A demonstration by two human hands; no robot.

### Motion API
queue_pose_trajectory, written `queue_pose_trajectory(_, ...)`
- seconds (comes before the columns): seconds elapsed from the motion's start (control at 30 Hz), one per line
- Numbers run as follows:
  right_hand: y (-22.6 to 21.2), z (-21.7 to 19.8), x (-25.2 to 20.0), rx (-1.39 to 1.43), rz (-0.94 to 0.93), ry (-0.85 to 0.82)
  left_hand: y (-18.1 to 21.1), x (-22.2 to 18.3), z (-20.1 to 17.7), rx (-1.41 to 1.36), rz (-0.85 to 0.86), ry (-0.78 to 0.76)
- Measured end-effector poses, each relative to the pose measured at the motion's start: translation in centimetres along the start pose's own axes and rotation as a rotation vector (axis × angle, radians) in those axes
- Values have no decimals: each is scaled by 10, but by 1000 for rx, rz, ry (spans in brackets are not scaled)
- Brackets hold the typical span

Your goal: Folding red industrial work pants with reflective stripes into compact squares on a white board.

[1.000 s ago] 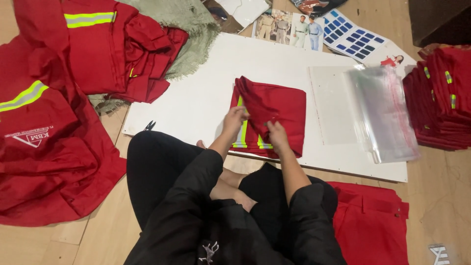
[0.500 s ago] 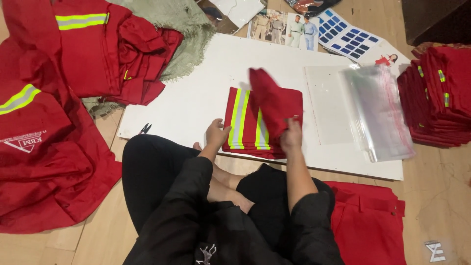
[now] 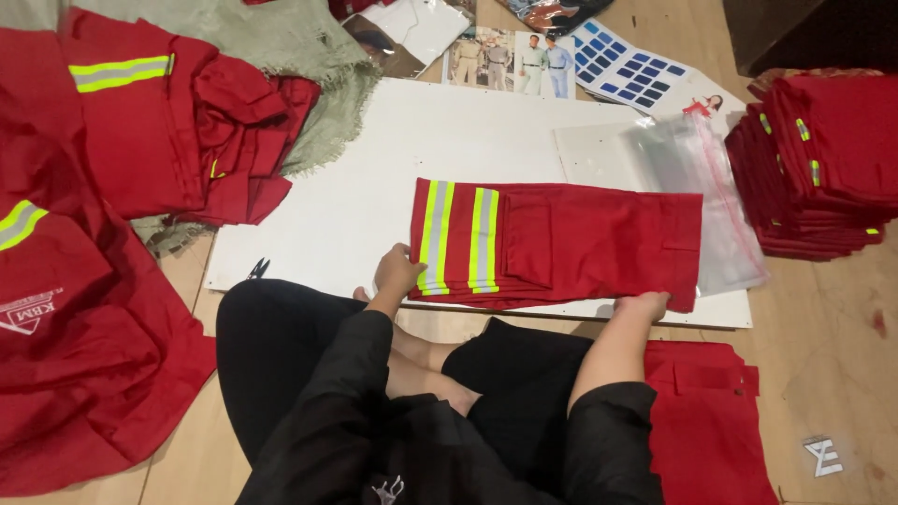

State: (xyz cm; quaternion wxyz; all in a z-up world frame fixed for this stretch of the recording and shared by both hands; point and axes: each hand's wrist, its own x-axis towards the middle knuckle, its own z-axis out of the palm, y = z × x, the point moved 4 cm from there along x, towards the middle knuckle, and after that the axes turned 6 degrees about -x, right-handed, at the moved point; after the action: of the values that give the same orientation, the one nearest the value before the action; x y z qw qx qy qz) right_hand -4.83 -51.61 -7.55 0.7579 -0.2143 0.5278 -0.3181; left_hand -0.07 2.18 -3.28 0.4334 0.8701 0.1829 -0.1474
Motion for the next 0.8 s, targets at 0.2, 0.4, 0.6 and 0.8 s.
queue_pose_trajectory(0.2, 14, 4, 29, -138, 84, 29, -22, 41, -19, -1, -50, 137)
queue_pose_trajectory(0.4, 47, 7, 52, -161, 149, -61, 49, -35, -50, 223, 452, 422)
queue_pose_trajectory(0.6, 63, 11, 54, -142, 197, -115, 84, -60, 53, 578, 487, -127)
queue_pose_trajectory(0.8, 58, 15, 53, -161, 227, -136, 97, -57, 88, 101, 304, -10)
